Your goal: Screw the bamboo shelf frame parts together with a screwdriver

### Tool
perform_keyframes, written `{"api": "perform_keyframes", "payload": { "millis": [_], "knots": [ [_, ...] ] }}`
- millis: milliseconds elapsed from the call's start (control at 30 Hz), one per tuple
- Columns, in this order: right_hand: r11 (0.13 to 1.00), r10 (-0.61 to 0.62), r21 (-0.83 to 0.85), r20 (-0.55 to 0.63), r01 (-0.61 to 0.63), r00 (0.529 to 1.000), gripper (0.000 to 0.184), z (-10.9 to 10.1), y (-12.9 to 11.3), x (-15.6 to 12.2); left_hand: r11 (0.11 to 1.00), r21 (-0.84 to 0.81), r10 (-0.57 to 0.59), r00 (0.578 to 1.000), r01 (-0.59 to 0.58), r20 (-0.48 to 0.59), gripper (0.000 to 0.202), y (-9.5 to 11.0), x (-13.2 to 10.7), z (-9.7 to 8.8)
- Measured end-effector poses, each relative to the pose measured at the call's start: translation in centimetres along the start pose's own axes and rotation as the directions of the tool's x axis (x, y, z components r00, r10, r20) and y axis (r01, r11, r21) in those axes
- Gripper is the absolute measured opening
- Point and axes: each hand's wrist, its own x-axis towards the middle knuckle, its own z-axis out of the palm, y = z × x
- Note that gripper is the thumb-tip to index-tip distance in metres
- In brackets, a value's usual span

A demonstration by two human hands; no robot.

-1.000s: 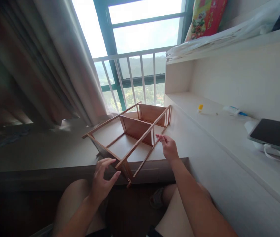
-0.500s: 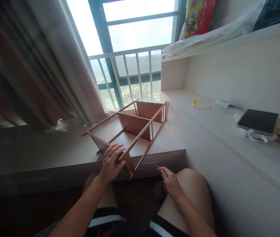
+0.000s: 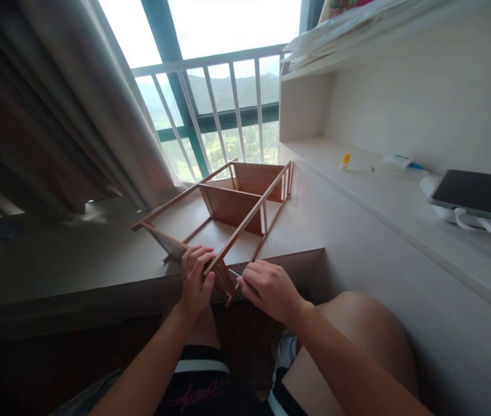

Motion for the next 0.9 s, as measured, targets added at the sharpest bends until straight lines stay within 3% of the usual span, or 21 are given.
{"api": "perform_keyframes", "payload": {
  "millis": [267, 400, 667, 900],
  "knots": [
    [0.978, -0.05, 0.195, -0.143, 0.077, 0.989, 0.026, 3.9, 2.0, 0.2, 1.0, 0.016, -0.024, 1.0, 0.024, -0.008, 0.033, -0.2, -0.3, 0.5],
    [0.959, -0.093, 0.249, -0.176, 0.135, 0.98, 0.025, 3.9, 1.5, 0.7, 0.999, 0.035, -0.032, 0.999, 0.033, -0.022, 0.034, -0.1, -0.2, 0.7],
    [0.96, -0.037, 0.27, -0.154, 0.078, 0.987, 0.026, 4.3, 1.3, 1.2, 0.996, 0.047, -0.072, 0.996, 0.075, -0.056, 0.039, 0.2, -0.1, 1.2],
    [0.96, -0.074, 0.256, -0.155, 0.112, 0.985, 0.025, 4.2, 1.3, 1.2, 0.995, 0.061, -0.071, 0.996, 0.075, -0.057, 0.038, 0.1, -0.1, 1.2]
  ]
}}
